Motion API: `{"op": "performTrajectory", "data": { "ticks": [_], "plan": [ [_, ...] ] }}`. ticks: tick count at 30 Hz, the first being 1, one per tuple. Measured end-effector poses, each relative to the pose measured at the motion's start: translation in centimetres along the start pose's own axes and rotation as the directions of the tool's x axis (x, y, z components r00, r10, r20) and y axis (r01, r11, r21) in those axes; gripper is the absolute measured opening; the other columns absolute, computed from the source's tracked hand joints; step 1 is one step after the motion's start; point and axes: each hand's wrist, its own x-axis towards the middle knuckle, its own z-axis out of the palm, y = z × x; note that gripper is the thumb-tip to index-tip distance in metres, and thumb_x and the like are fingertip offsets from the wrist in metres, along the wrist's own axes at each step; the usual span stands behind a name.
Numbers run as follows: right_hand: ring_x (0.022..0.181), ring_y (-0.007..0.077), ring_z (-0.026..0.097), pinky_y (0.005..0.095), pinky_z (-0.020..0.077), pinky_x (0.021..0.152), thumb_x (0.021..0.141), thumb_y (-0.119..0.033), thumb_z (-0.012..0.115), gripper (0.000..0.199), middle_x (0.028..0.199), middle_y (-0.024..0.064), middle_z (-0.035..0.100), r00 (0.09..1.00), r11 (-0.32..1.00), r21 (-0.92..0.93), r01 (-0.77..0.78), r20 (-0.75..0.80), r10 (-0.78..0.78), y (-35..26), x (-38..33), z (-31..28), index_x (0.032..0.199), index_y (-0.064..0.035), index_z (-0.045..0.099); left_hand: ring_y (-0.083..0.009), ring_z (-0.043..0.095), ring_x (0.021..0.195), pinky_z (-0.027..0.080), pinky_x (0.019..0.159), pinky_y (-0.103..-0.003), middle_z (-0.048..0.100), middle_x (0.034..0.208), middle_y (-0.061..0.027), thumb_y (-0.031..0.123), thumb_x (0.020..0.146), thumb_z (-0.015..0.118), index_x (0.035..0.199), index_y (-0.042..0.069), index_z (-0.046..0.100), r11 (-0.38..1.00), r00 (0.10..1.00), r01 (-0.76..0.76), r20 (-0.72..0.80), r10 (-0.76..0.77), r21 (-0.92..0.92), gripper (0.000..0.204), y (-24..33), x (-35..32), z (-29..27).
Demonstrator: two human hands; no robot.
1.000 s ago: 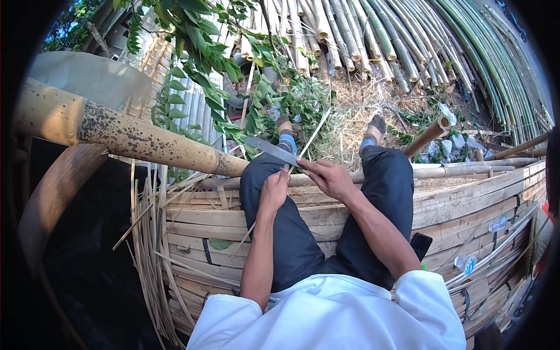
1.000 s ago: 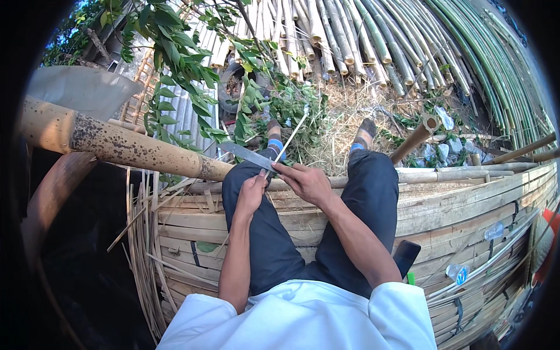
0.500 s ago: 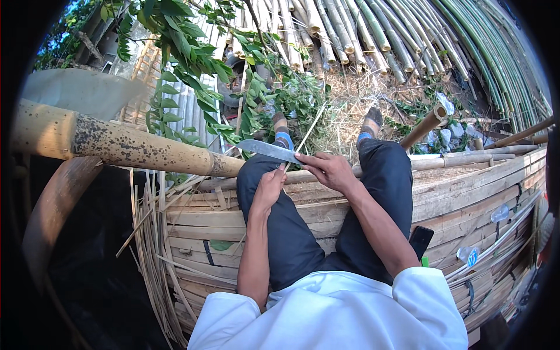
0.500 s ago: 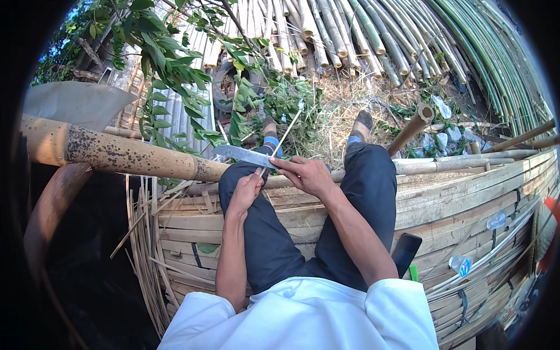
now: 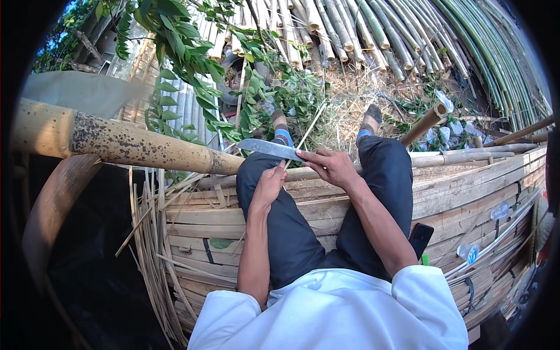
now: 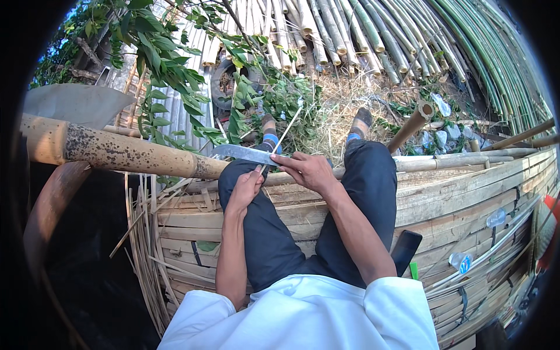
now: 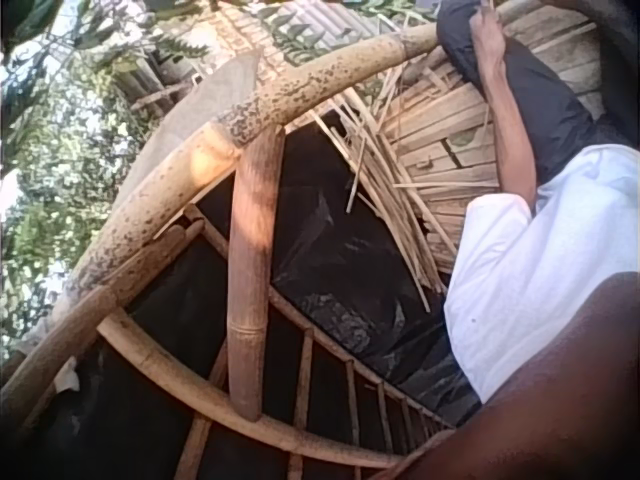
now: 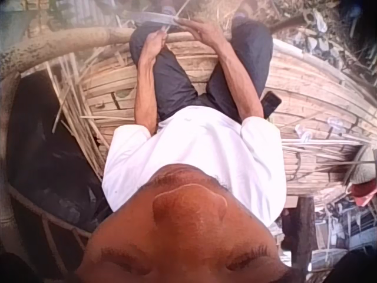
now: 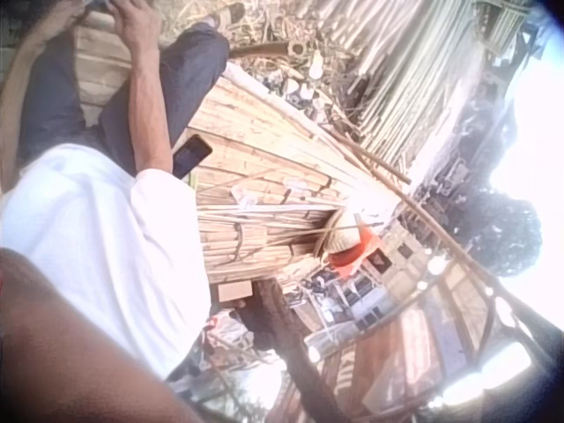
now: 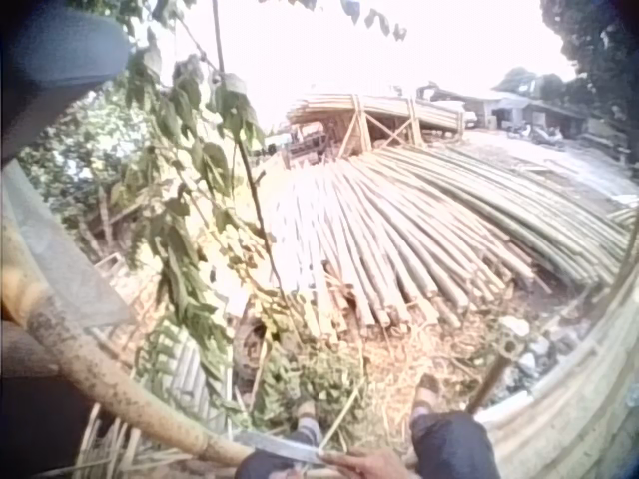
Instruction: The person shaves a thin bamboo stick using a machete while sitting on a bamboo platform.
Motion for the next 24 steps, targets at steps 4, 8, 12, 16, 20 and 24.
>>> {"op": "performTrajectory", "data": {
  "ticks": [4, 8, 12, 16, 20, 24],
  "plan": [
    [0.051, 0.0205, 0.052, 0.0344, 0.0439, 0.046, 0.087, -0.030, 0.065, 0.040, 0.065, 0.0015, 0.048, 1.000, 1.000, -0.003, -0.005, 0.006, 0.005, 0.1, 0.0, 0.0, 0.125, -0.0379, 0.059, -0.0043, 0.026, 0.052, 0.021, 0.049, -0.025, 0.034, 0.058, 0.0081, 0.034, 0.101, 0.044, 0.066, 0.011, 0.048, 1.000, 1.000, 0.007, 0.004, -0.007, 0.001, 0.042, -0.1, 0.0, -0.1],
    [0.052, 0.0224, 0.053, 0.0358, 0.0442, 0.049, 0.087, -0.027, 0.065, 0.039, 0.065, 0.0033, 0.049, 0.999, 0.999, 0.001, -0.035, 0.003, 0.035, 0.5, 0.0, -0.2, 0.125, -0.0360, 0.060, -0.0033, 0.025, 0.050, 0.020, 0.047, -0.024, 0.033, 0.057, 0.0087, 0.035, 0.101, 0.044, 0.068, 0.011, 0.048, 1.000, 1.000, 0.007, 0.010, -0.007, -0.005, 0.041, 0.1, 0.0, -0.3],
    [0.057, 0.0236, 0.056, 0.0355, 0.0450, 0.053, 0.089, -0.020, 0.064, 0.035, 0.069, 0.0069, 0.057, 0.936, 0.942, 0.218, -0.255, -0.188, 0.297, 2.8, 0.8, -1.6, 0.123, -0.0292, 0.063, -0.0016, 0.024, 0.048, 0.018, 0.044, -0.022, 0.031, 0.057, 0.0099, 0.035, 0.101, 0.043, 0.070, 0.012, 0.047, 0.996, 1.000, 0.029, 0.003, -0.029, -0.087, 0.039, 0.7, -1.3, -0.6],
    [0.057, 0.0234, 0.056, 0.0347, 0.0450, 0.053, 0.089, -0.017, 0.064, 0.035, 0.071, 0.0087, 0.060, 0.938, 0.940, 0.309, -0.149, -0.258, 0.233, 2.7, 0.9, -1.1, 0.123, -0.0256, 0.063, -0.0015, 0.024, 0.048, 0.018, 0.044, -0.022, 0.030, 0.057, 0.0103, 0.035, 0.102, 0.042, 0.071, 0.013, 0.047, 0.994, 0.999, 0.036, 0.019, -0.035, -0.099, 0.038, 0.5, -1.3, -0.8],
    [0.065, 0.0186, 0.061, 0.0308, 0.0470, 0.059, 0.090, -0.009, 0.063, 0.034, 0.081, 0.0118, 0.065, 0.971, 0.957, 0.239, -0.163, -0.131, 0.198, 1.1, 0.8, -1.2, 0.123, -0.0171, 0.063, -0.0015, 0.025, 0.049, 0.018, 0.044, -0.022, 0.031, 0.058, 0.0101, 0.034, 0.102, 0.043, 0.070, 0.013, 0.046, 0.992, 0.999, 0.048, 0.011, -0.047, -0.117, 0.038, 0.6, -1.2, -0.6],
    [0.058, 0.0236, 0.060, 0.0338, 0.0473, 0.053, 0.088, -0.018, 0.065, 0.034, 0.072, 0.0095, 0.062, 0.992, 0.994, 0.106, 0.002, 0.123, -0.015, 0.0, 0.5, -0.6, 0.122, -0.0213, 0.064, -0.0017, 0.026, 0.049, 0.019, 0.045, -0.022, 0.032, 0.059, 0.0098, 0.034, 0.101, 0.044, 0.069, 0.013, 0.047, 0.995, 0.999, 0.032, -0.018, -0.034, -0.091, 0.038, 0.3, -0.8, -0.6]
  ]
}}
